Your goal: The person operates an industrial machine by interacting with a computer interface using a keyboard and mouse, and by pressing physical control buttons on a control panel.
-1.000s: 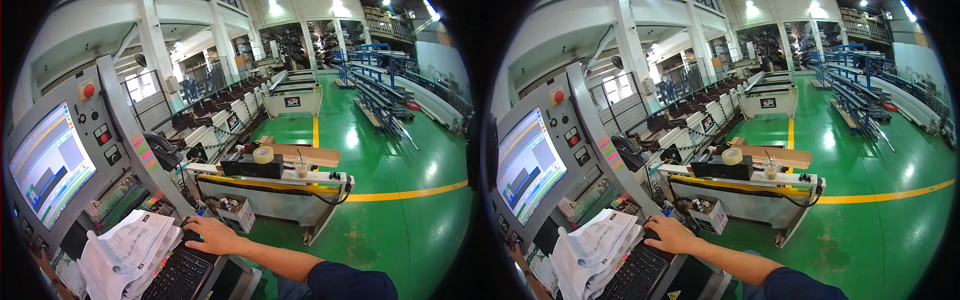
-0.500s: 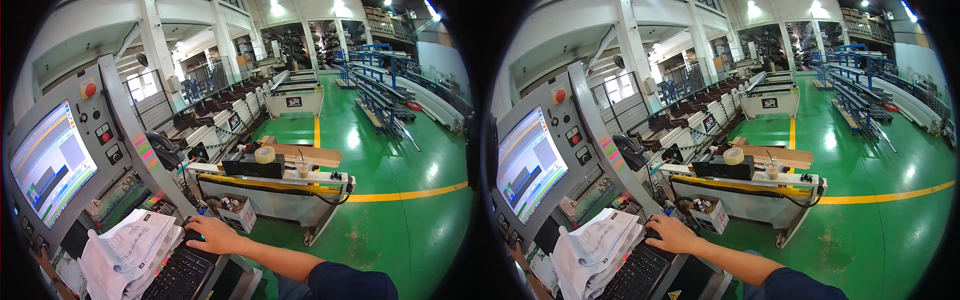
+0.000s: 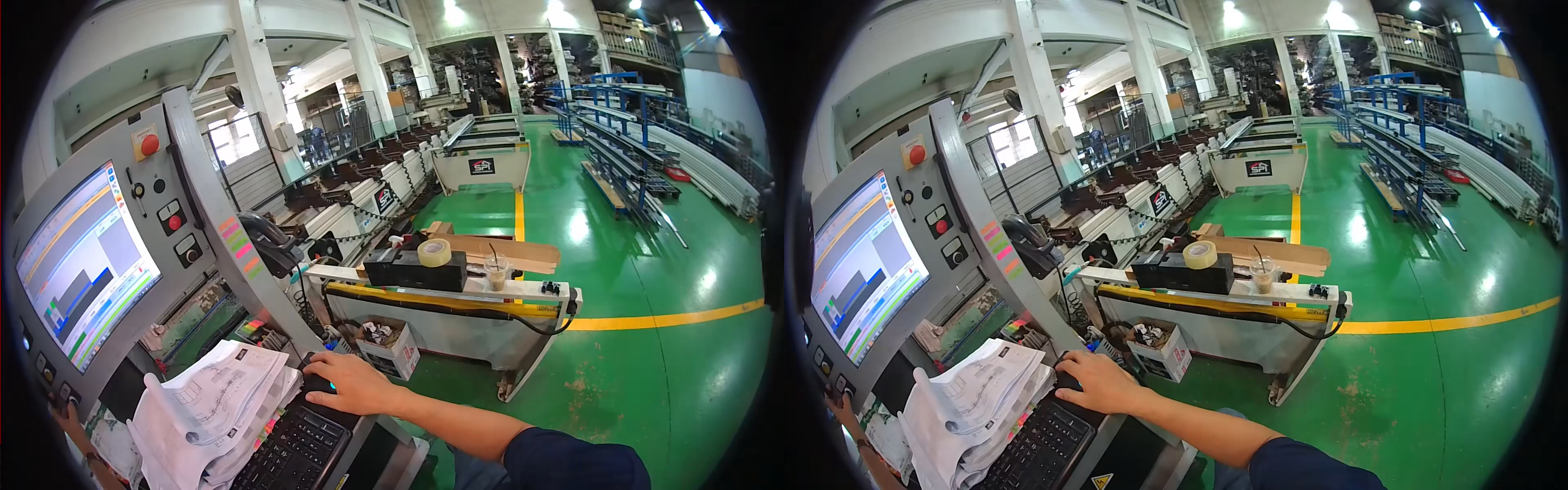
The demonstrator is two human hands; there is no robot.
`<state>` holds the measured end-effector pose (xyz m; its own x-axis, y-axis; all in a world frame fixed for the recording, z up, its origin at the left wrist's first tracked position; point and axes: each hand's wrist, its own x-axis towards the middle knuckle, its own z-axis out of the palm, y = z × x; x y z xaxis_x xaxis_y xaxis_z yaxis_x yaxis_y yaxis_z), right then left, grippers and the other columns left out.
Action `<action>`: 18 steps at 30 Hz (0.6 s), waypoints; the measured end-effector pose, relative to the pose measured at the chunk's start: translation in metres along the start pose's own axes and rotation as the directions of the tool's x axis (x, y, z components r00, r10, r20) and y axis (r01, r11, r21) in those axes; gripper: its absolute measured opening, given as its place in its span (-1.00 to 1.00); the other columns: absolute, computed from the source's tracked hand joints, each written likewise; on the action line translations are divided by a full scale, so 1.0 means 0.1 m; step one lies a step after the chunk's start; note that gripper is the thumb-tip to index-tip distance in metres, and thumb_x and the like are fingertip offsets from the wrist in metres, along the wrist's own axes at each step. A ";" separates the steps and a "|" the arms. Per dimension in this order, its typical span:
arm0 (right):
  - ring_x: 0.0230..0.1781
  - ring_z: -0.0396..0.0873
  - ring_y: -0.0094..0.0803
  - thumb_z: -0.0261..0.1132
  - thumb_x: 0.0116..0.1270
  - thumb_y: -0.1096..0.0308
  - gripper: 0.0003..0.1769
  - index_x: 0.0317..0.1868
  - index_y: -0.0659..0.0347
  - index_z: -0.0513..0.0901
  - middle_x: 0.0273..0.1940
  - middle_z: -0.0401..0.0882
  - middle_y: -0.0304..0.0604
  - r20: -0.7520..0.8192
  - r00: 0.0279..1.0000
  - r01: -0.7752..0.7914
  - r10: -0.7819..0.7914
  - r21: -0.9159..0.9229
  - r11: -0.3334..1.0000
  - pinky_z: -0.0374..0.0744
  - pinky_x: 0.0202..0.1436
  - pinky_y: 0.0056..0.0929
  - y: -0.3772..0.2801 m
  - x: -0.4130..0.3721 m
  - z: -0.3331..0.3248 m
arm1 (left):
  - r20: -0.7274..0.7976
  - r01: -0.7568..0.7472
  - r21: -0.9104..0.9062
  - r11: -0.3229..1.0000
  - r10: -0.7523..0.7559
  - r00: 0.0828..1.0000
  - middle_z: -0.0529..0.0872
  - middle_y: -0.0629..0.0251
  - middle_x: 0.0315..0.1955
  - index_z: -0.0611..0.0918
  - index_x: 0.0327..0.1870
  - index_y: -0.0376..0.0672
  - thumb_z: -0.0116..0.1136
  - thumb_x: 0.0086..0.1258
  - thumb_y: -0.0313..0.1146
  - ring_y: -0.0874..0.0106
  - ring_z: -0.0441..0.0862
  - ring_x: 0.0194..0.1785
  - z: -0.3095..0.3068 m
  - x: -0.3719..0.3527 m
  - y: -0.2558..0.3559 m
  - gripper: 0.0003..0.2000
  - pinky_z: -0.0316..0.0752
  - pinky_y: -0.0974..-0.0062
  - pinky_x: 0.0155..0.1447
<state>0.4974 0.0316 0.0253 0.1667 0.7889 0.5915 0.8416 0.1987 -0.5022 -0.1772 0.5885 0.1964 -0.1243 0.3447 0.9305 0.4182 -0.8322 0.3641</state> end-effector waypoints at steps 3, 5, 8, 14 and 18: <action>0.41 0.60 0.13 0.38 0.62 -0.16 -0.34 0.42 0.20 0.65 0.47 0.55 0.07 -0.002 1.000 0.001 -0.001 0.002 1.000 0.56 0.48 0.07 0.01 0.00 0.00 | 0.000 0.006 -0.008 1.000 -0.006 1.000 0.52 -0.01 0.57 0.42 0.62 -0.32 0.42 0.59 -0.30 0.13 0.60 0.50 0.00 -0.01 -0.01 -0.33 0.56 0.05 0.59; 0.41 0.60 0.14 0.38 0.62 -0.16 -0.34 0.43 0.20 0.65 0.47 0.55 0.07 -0.002 1.000 0.001 -0.001 0.005 1.000 0.56 0.48 0.07 0.01 0.00 0.01 | 0.002 0.007 -0.010 1.000 -0.007 1.000 0.52 -0.01 0.58 0.41 0.63 -0.32 0.41 0.60 -0.31 0.13 0.59 0.51 0.00 0.00 -0.01 -0.33 0.55 0.06 0.60; 0.42 0.60 0.14 0.38 0.62 -0.16 -0.34 0.43 0.20 0.65 0.48 0.55 0.07 0.005 1.000 -0.008 0.008 0.009 1.000 0.56 0.48 0.07 0.00 0.00 -0.01 | 0.002 0.011 -0.013 1.000 -0.011 1.000 0.51 0.01 0.59 0.40 0.64 -0.31 0.40 0.60 -0.32 0.14 0.58 0.52 0.01 0.01 -0.01 -0.33 0.53 0.07 0.61; 0.42 0.60 0.14 0.37 0.62 -0.16 -0.34 0.44 0.20 0.65 0.49 0.55 0.08 0.015 1.000 -0.014 0.014 0.005 1.000 0.55 0.49 0.07 -0.02 0.00 -0.02 | 0.002 0.016 -0.024 1.000 -0.016 1.000 0.49 0.03 0.61 0.38 0.67 -0.30 0.37 0.62 -0.34 0.16 0.56 0.54 0.01 0.01 -0.02 -0.33 0.51 0.10 0.62; 0.43 0.59 0.14 0.37 0.62 -0.16 -0.33 0.44 0.20 0.65 0.50 0.55 0.08 0.013 1.000 -0.015 0.015 -0.001 1.000 0.55 0.51 0.07 0.00 0.01 -0.01 | 0.000 0.019 -0.030 0.999 -0.019 1.000 0.48 0.04 0.63 0.37 0.68 -0.29 0.35 0.63 -0.36 0.17 0.55 0.56 0.01 0.02 -0.03 -0.33 0.49 0.11 0.63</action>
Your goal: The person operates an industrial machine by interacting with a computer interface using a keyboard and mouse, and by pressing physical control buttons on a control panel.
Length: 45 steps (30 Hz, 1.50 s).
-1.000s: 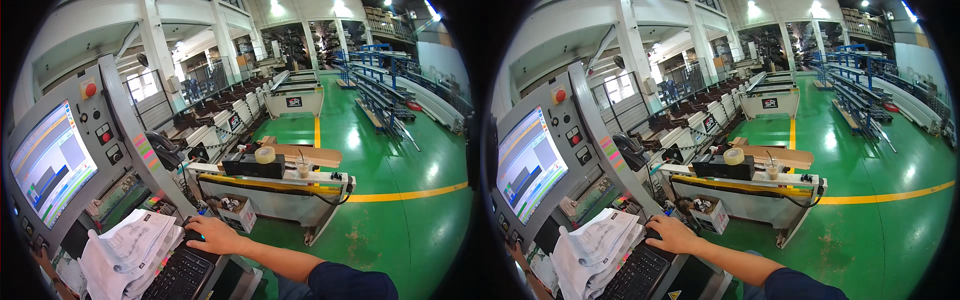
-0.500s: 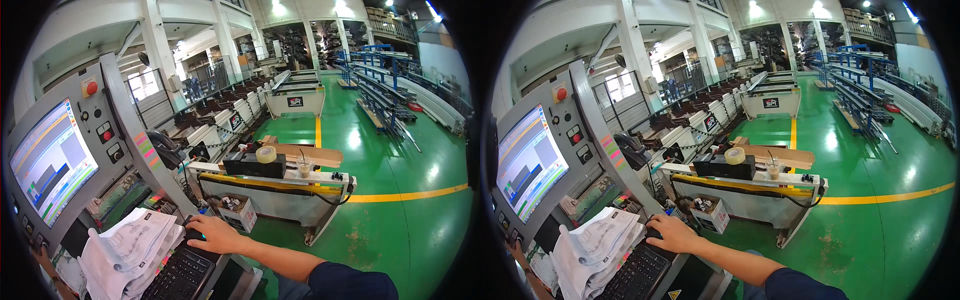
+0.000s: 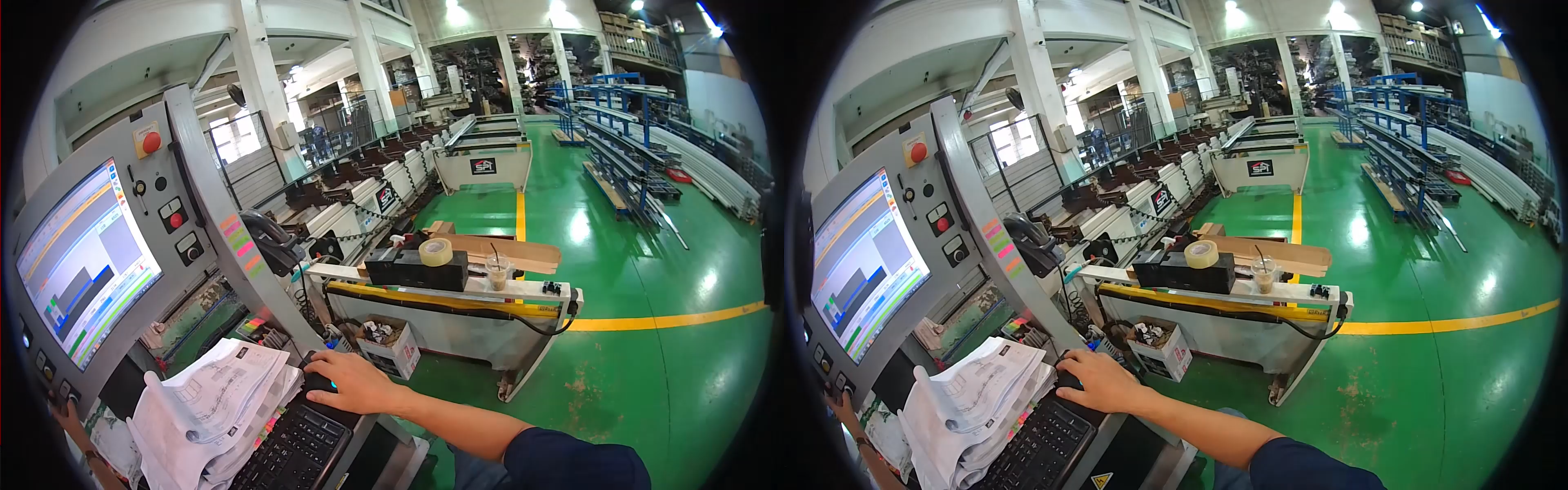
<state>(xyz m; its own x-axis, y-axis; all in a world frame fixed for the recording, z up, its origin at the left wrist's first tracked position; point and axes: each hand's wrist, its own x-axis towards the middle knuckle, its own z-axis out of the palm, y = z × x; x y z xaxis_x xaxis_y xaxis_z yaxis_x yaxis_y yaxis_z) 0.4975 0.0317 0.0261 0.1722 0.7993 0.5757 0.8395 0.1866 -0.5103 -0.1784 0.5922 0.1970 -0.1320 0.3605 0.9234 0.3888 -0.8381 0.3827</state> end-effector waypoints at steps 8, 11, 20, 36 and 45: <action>0.31 0.66 0.09 0.44 0.58 -0.07 -0.39 0.33 0.29 0.70 0.31 0.64 0.05 -0.108 0.993 0.051 -0.051 -0.010 0.999 0.60 0.42 0.02 -0.02 -0.01 0.02 | 0.000 0.007 -0.016 1.000 -0.007 1.000 0.46 0.07 0.66 0.34 0.71 -0.27 0.31 0.66 -0.38 0.19 0.52 0.60 0.01 0.01 -0.02 -0.33 0.45 0.15 0.66; 0.32 0.66 0.09 0.45 0.57 -0.06 -0.40 0.32 0.28 0.70 0.32 0.64 0.05 -0.114 0.992 0.050 -0.050 -0.002 0.999 0.60 0.42 0.02 -0.03 -0.02 0.01 | -0.001 0.012 -0.027 1.000 -0.012 1.000 0.45 0.08 0.67 0.33 0.72 -0.26 0.29 0.66 -0.40 0.20 0.51 0.61 0.01 0.01 -0.02 -0.33 0.44 0.16 0.66; 0.33 0.66 0.09 0.45 0.58 -0.06 -0.41 0.32 0.27 0.71 0.32 0.65 0.04 -0.095 0.995 0.032 -0.032 -0.001 0.999 0.60 0.42 0.01 -0.04 -0.02 0.00 | -0.003 0.017 -0.051 0.999 -0.017 1.000 0.42 0.12 0.70 0.31 0.76 -0.24 0.25 0.69 -0.43 0.22 0.48 0.65 0.01 0.01 -0.03 -0.33 0.40 0.20 0.69; 0.41 0.61 0.13 0.38 0.63 -0.16 -0.34 0.43 0.20 0.67 0.47 0.56 0.08 -0.030 0.999 0.026 -0.026 0.000 1.000 0.57 0.47 0.05 0.03 0.00 0.02 | -0.008 -0.010 -0.079 0.997 0.009 1.000 0.48 0.11 0.68 0.30 0.79 -0.23 0.24 0.69 -0.46 0.23 0.52 0.64 -0.05 0.00 -0.02 -0.31 0.40 0.24 0.68; 0.42 0.61 0.13 0.38 0.62 -0.14 -0.35 0.41 0.22 0.68 0.47 0.57 0.09 -0.020 1.000 0.019 -0.019 0.002 1.000 0.57 0.48 0.05 0.01 0.00 0.00 | -0.011 0.013 -0.036 0.999 -0.013 1.000 0.53 0.03 0.60 0.35 0.73 -0.26 0.35 0.62 -0.40 0.17 0.57 0.56 -0.08 0.01 0.03 -0.29 0.49 0.15 0.62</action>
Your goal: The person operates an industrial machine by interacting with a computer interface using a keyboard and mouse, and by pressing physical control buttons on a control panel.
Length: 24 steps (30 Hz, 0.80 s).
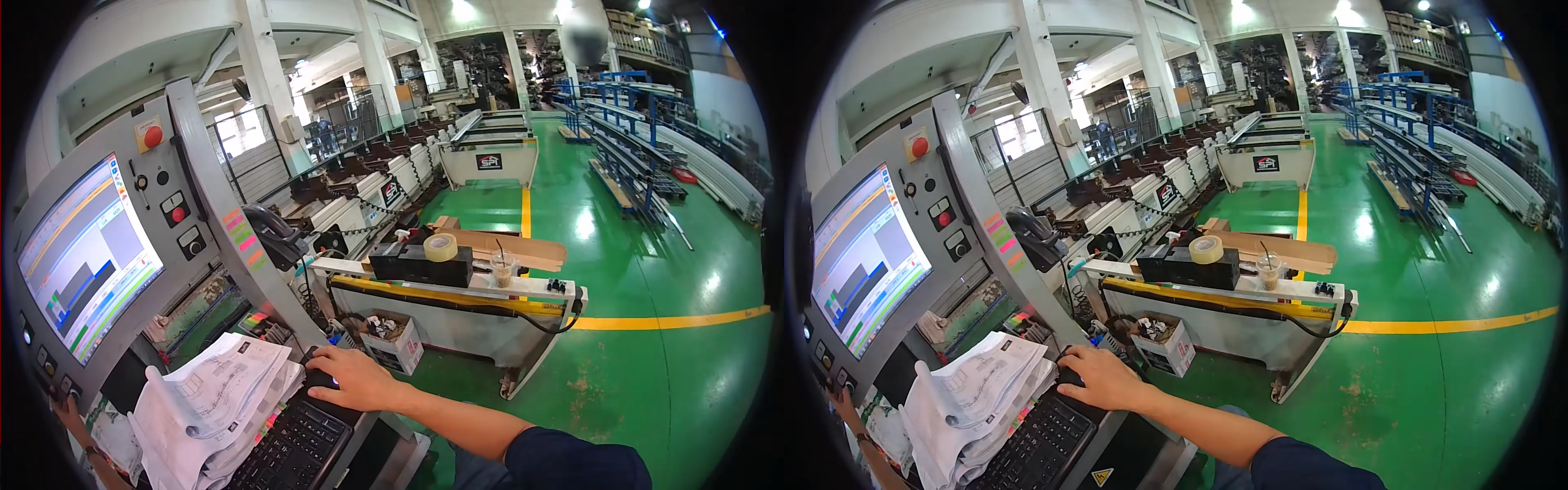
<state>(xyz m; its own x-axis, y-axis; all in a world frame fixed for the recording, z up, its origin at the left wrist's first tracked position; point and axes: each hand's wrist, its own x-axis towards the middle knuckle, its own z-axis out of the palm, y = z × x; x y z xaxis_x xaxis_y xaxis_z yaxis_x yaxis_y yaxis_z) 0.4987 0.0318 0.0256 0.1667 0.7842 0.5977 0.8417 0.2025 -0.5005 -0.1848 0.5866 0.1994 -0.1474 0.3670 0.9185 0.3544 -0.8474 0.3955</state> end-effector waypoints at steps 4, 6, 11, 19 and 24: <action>0.42 0.61 0.12 0.39 0.61 -0.14 -0.35 0.40 0.22 0.68 0.47 0.57 0.09 -0.008 1.000 0.001 -0.002 -0.001 1.000 0.57 0.49 0.04 0.02 0.00 0.02 | 0.003 -0.001 0.013 1.000 0.001 1.000 0.55 0.00 0.57 0.37 0.70 -0.28 0.40 0.59 -0.38 0.15 0.59 0.53 0.01 0.00 0.01 -0.28 0.52 0.11 0.59; 0.42 0.61 0.11 0.40 0.61 -0.14 -0.35 0.40 0.22 0.68 0.47 0.57 0.09 -0.009 1.000 0.001 -0.001 0.000 1.000 0.57 0.49 0.04 0.02 0.00 0.03 | 0.003 0.000 0.018 1.000 0.000 1.000 0.56 -0.02 0.55 0.37 0.69 -0.29 0.43 0.57 -0.36 0.14 0.61 0.51 0.01 0.00 0.01 -0.28 0.54 0.09 0.57; 0.43 0.61 0.10 0.41 0.60 -0.14 -0.35 0.41 0.21 0.68 0.48 0.57 0.08 -0.009 1.000 0.000 0.000 -0.005 1.000 0.57 0.49 0.04 0.02 0.00 0.02 | 0.005 0.000 0.029 1.000 0.000 1.000 0.59 -0.06 0.50 0.40 0.65 -0.31 0.49 0.53 -0.33 0.10 0.64 0.47 -0.01 -0.01 0.04 -0.26 0.59 0.04 0.54; 0.38 0.63 0.06 0.43 0.58 -0.08 -0.38 0.33 0.28 0.70 0.35 0.64 0.04 -0.077 0.997 0.026 -0.026 -0.001 1.000 0.58 0.45 0.00 0.01 -0.01 0.05 | 0.005 -0.012 0.037 0.999 0.012 1.000 0.63 -0.13 0.44 0.44 0.60 -0.34 0.59 0.47 -0.27 0.06 0.68 0.40 0.01 -0.02 0.10 -0.23 0.67 -0.05 0.48; 0.37 0.63 0.06 0.43 0.58 -0.08 -0.39 0.33 0.28 0.70 0.34 0.64 0.04 -0.079 0.996 0.032 -0.032 0.001 0.999 0.57 0.44 0.01 0.01 -0.01 0.05 | 0.004 -0.019 0.035 0.999 0.019 1.000 0.66 -0.17 0.39 0.46 0.56 -0.37 0.65 0.43 -0.24 0.03 0.71 0.36 -0.01 -0.05 0.14 -0.21 0.72 -0.10 0.44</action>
<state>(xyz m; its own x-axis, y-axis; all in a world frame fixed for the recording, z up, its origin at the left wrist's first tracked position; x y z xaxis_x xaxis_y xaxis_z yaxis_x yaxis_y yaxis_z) 0.4970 0.0343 0.0212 0.1799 0.7283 0.6612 0.8461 0.2283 -0.4816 -0.1797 0.5724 0.2008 -0.1373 0.3525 0.9257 0.3893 -0.8401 0.3777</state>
